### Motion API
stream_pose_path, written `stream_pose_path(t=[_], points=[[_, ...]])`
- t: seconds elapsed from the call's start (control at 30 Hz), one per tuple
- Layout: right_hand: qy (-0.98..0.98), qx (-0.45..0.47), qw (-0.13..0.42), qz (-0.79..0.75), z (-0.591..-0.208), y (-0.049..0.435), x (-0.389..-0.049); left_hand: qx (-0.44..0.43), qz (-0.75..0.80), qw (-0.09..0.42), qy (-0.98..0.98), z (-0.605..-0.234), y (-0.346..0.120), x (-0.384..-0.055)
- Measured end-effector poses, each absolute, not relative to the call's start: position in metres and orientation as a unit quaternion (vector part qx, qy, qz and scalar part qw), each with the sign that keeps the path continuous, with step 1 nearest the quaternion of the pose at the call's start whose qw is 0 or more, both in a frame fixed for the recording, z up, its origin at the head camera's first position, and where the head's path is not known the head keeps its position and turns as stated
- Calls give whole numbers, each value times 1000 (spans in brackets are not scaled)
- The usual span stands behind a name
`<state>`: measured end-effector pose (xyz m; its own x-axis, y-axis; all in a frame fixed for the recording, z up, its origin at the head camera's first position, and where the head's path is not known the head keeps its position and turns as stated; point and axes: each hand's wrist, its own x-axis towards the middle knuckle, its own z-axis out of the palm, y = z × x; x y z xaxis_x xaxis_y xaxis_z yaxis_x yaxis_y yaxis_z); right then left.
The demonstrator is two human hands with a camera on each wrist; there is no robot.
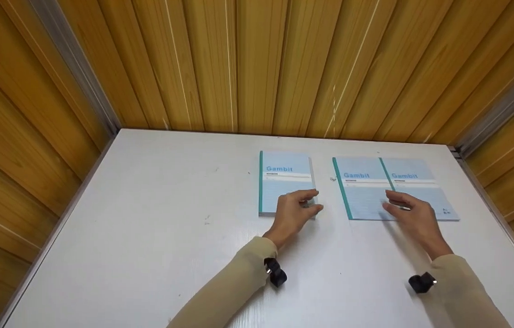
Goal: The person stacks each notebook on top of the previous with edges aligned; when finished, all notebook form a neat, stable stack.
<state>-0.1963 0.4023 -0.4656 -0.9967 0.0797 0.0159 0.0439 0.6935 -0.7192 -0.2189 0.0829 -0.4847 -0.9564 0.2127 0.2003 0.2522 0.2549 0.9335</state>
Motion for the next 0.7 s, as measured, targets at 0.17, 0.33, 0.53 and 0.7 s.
stream_pose_path(t=[0.17, 0.33, 0.53, 0.7], points=[[-923, -53, 9, 380, -471, 414, -194, -146, -601, 0, -786, -483, 99, -218], [-925, -65, 10, 375, -474, 425, -188, -153, -609, -19, -778, -481, 116, -217], [-926, -55, 27, 374, -478, 434, -184, -153, -617, -28, -772, -482, 134, -218], [-935, -52, 16, 350, -481, 437, -181, -148, -623, -43, -767, -484, 146, -218]])
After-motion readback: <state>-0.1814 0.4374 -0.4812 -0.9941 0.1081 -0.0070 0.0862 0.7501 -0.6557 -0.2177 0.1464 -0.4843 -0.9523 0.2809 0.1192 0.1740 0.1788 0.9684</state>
